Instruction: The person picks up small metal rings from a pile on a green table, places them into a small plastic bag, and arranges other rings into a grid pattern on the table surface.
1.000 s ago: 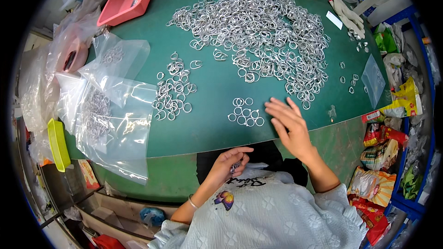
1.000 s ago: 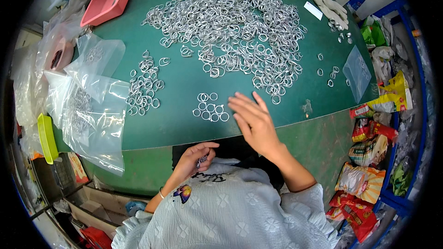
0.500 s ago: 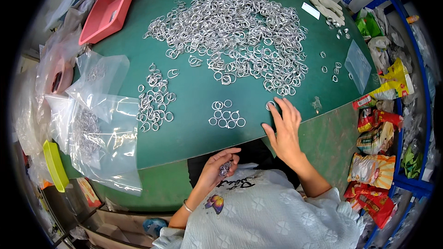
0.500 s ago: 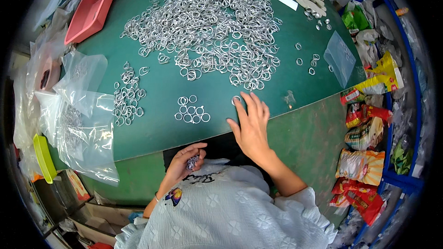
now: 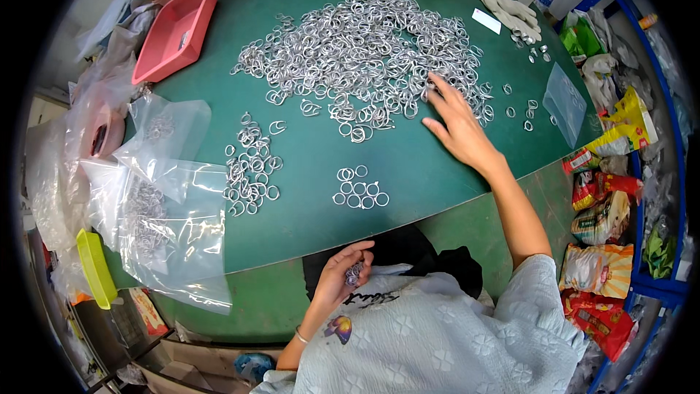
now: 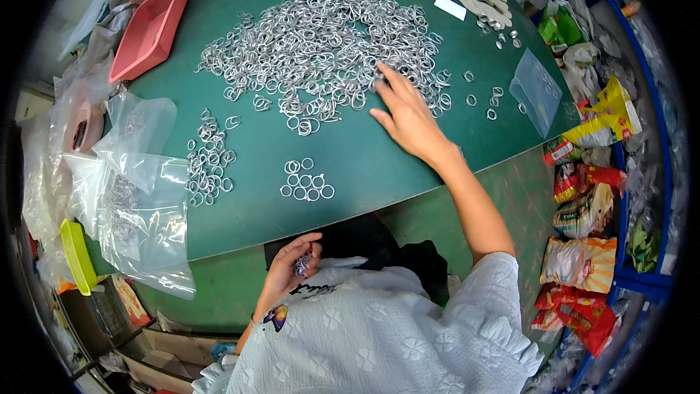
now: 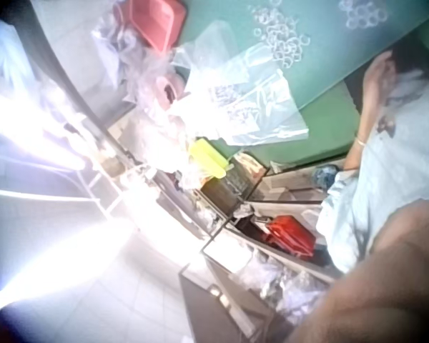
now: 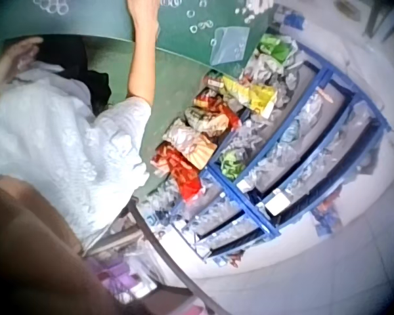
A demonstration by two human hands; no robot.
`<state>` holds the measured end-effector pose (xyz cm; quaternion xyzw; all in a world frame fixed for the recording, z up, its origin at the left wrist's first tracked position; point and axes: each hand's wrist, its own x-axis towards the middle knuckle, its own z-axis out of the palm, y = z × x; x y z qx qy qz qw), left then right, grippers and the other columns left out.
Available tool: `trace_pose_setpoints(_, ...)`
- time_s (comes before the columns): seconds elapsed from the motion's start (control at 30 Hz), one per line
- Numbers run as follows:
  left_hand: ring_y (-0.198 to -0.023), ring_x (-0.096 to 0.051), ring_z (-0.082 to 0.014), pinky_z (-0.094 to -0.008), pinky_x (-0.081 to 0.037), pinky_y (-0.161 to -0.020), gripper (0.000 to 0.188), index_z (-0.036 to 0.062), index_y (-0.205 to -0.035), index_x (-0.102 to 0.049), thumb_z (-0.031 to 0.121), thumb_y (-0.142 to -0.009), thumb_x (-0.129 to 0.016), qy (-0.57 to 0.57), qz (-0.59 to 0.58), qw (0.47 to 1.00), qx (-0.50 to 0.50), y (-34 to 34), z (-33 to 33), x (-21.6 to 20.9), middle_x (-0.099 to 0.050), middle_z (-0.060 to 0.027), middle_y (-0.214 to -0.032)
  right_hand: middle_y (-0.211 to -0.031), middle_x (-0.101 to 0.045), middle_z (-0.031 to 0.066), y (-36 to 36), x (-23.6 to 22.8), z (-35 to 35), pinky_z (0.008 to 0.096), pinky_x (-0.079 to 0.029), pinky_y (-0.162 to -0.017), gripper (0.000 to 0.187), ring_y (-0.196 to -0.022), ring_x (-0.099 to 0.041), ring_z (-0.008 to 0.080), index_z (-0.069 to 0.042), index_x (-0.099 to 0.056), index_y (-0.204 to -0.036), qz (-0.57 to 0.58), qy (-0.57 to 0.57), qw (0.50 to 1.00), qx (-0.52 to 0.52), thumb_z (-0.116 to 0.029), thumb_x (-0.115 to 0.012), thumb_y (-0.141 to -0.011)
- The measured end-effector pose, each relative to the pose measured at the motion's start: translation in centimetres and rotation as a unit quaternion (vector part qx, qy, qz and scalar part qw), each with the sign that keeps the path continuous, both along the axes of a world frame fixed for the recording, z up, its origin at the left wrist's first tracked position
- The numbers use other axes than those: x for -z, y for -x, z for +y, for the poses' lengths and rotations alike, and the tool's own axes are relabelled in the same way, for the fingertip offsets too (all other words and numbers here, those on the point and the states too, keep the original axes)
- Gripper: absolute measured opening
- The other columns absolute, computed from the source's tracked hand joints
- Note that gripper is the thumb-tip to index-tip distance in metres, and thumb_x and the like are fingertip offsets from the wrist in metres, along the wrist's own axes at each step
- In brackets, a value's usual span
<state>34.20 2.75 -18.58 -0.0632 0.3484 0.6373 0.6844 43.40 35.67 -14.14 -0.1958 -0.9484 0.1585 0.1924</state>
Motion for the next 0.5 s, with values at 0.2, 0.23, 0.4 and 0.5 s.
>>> trace_pose_setpoints(0.2, -0.063, -0.048, -0.0120, -0.0222, -0.038, -0.052, 0.028, -0.0002, -0.119, -0.055, 0.012, -0.096, -0.046, 0.020, -0.001, 1.000, -0.003, 0.0, 0.1, -0.3, -0.055, -0.0060, -0.085, -0.132, -0.046, 0.0173, 0.5, -1.8, 1.3, 0.0410, -0.040, -0.096, 0.035, -0.117, -0.045, 0.0344, 0.004, -0.057, -0.111, 0.029, -0.041, 0.996, 0.073, -0.010, -0.066, -0.080)
trace_pose_setpoints(0.23, -0.063, -0.048, -0.0119, -0.0221, -0.038, -0.052, 0.028, -0.0002, -0.120, -0.055, 0.012, -0.096, -0.046, 0.011, -0.002, 1.000, -0.003, 0.1, 0.1, -0.2, -0.055, -0.0060, -0.085, -0.129, -0.048, 0.0168, 0.8, -2.2, 0.3, 0.0409, -0.041, -0.094, 0.035, -0.115, -0.047, 0.0337, 0.004, -0.058, -0.110, 0.021, -0.039, 0.995, 0.089, -0.009, -0.066, -0.079)
trace_pose_setpoints(0.4, -0.063, -0.048, -0.0115, -0.0219, -0.037, -0.052, 0.028, -0.0001, -0.120, -0.055, 0.012, -0.096, -0.046, -0.006, 0.001, 1.000, 0.007, 0.0, 0.3, 0.1, -0.055, -0.0057, -0.085, -0.129, -0.049, 0.0121, 4.1, -2.3, -3.8, 0.0447, -0.038, -0.098, 0.042, -0.120, -0.044, 0.0334, -0.006, -0.060, -0.114, 0.041, -0.052, 0.994, -0.091, -0.019, -0.071, -0.075)
trace_pose_setpoints(0.5, -0.065, -0.048, -0.0111, -0.0216, -0.038, -0.052, 0.029, -0.0001, -0.121, -0.054, 0.012, -0.096, -0.046, -0.012, -0.001, 1.000, 0.001, 0.1, 0.3, 0.0, -0.055, -0.0057, -0.086, -0.134, -0.046, 0.0113, 5.4, -0.6, -5.6, 0.0480, -0.030, -0.106, 0.042, -0.129, -0.038, 0.0325, -0.015, -0.060, -0.118, -0.021, -0.026, 0.975, -0.218, -0.028, -0.069, -0.079)
